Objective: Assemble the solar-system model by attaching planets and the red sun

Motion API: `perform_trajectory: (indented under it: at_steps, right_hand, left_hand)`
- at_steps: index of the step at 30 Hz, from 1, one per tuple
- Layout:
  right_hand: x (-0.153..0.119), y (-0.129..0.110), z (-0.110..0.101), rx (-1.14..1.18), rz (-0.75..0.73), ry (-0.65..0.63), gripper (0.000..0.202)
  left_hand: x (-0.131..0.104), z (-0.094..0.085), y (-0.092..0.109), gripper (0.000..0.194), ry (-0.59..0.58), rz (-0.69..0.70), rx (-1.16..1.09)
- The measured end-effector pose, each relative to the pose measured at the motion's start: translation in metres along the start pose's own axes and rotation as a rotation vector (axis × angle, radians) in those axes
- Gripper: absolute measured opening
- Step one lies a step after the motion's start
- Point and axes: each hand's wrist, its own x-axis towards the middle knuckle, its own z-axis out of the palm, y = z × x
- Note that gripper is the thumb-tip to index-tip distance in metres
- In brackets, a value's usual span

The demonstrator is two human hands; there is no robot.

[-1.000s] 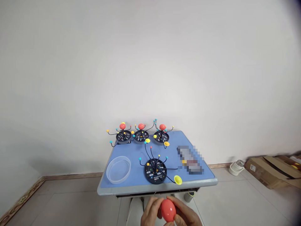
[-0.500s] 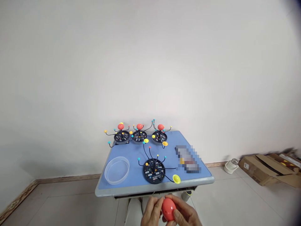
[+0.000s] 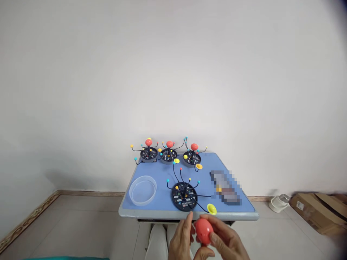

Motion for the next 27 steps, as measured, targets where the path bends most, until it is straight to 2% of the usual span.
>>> perform_trajectory:
  at_steps: [2, 6, 8, 12, 19, 23, 27]
  right_hand:
    - [0.015, -0.02, -0.008, -0.162, -0.048, -0.022, 0.043]
    - [0.062, -0.047, -0.014, -0.456, -0.115, -0.056, 0.053]
    - [0.086, -0.051, -0.011, -0.514, -0.11, -0.085, 0.059]
    - [0.116, -0.049, -0.003, -0.562, -0.07, -0.16, 0.066]
    - [0.129, -0.046, -0.001, -0.743, -0.076, -0.171, 0.061]
    - [0.127, -0.046, 0.005, -0.825, -0.103, -0.137, 0.059]
    - [0.124, -0.047, 0.012, -0.952, -0.118, -0.107, 0.058]
  left_hand:
    - [0.008, 0.001, 0.001, 0.07, 0.034, -0.004, -0.01]
    - [0.025, 0.003, -0.001, 0.044, 0.052, -0.066, 0.041]
    - [0.033, 0.004, -0.003, 0.036, 0.024, -0.106, 0.046]
    - [0.046, 0.012, -0.01, 0.039, 0.003, -0.213, 0.05]
    - [0.062, 0.028, -0.018, 0.054, -0.053, -0.231, 0.117]
    - [0.072, 0.035, -0.021, 0.052, -0.07, -0.16, 0.266]
    - [0.078, 0.041, -0.027, 0.05, -0.141, -0.185, 0.396]
